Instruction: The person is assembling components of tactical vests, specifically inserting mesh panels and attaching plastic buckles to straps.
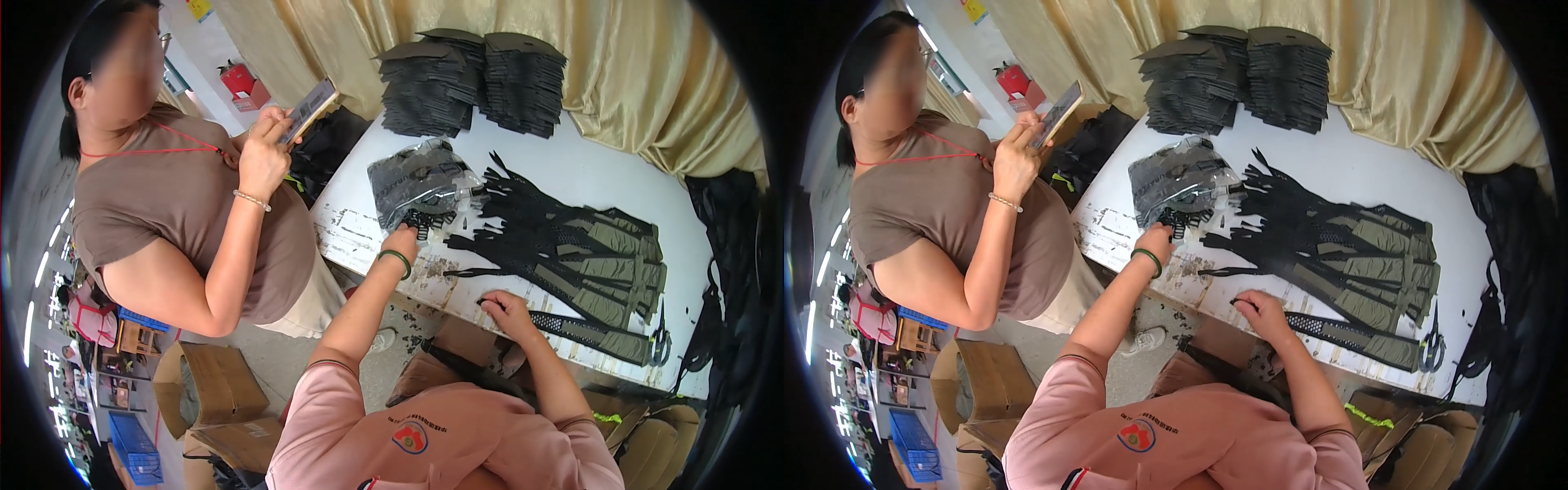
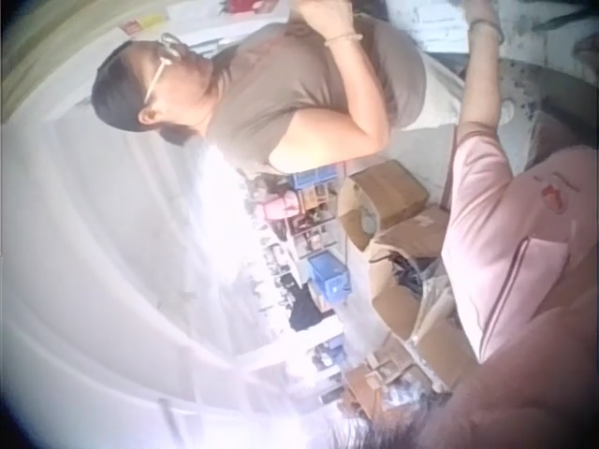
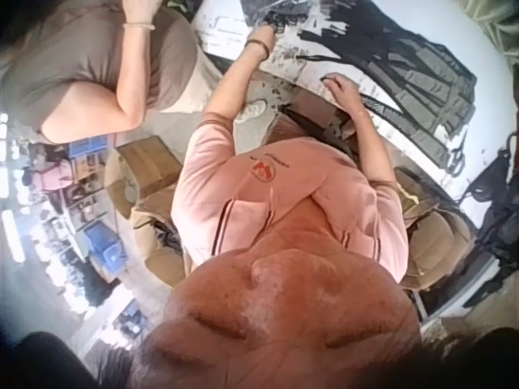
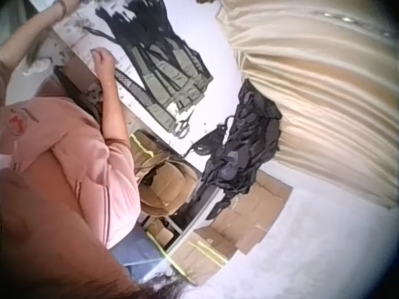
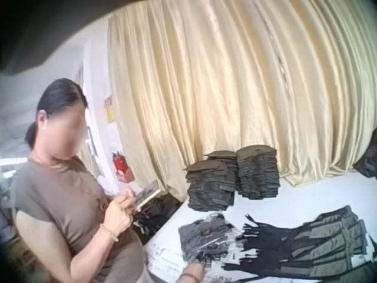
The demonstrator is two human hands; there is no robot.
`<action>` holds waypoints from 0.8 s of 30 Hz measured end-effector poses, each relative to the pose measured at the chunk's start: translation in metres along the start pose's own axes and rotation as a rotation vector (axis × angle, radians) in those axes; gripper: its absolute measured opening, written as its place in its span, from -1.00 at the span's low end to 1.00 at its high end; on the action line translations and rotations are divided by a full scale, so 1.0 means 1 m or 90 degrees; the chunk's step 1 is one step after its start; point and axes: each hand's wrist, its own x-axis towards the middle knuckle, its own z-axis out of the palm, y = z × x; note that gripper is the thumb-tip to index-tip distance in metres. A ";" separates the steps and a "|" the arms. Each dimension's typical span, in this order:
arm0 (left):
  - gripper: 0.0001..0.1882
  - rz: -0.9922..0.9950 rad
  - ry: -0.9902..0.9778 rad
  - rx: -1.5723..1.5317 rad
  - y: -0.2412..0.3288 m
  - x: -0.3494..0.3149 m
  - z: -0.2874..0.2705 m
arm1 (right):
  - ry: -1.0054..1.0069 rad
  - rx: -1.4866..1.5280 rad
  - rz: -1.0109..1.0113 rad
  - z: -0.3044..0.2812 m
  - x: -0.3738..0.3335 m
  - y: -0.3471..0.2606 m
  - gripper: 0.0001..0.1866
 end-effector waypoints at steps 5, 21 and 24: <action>-0.76 0.043 0.023 -0.017 -0.002 -0.003 0.007 | -0.018 0.031 0.030 -0.001 -0.001 -0.002 -0.85; -0.76 0.087 -0.192 -0.994 0.057 -0.070 0.011 | -0.062 0.231 0.138 -0.014 0.007 -0.005 -0.89; -0.77 0.090 -0.294 -1.149 0.071 -0.092 0.021 | -0.061 0.296 0.143 -0.019 0.005 -0.025 -0.90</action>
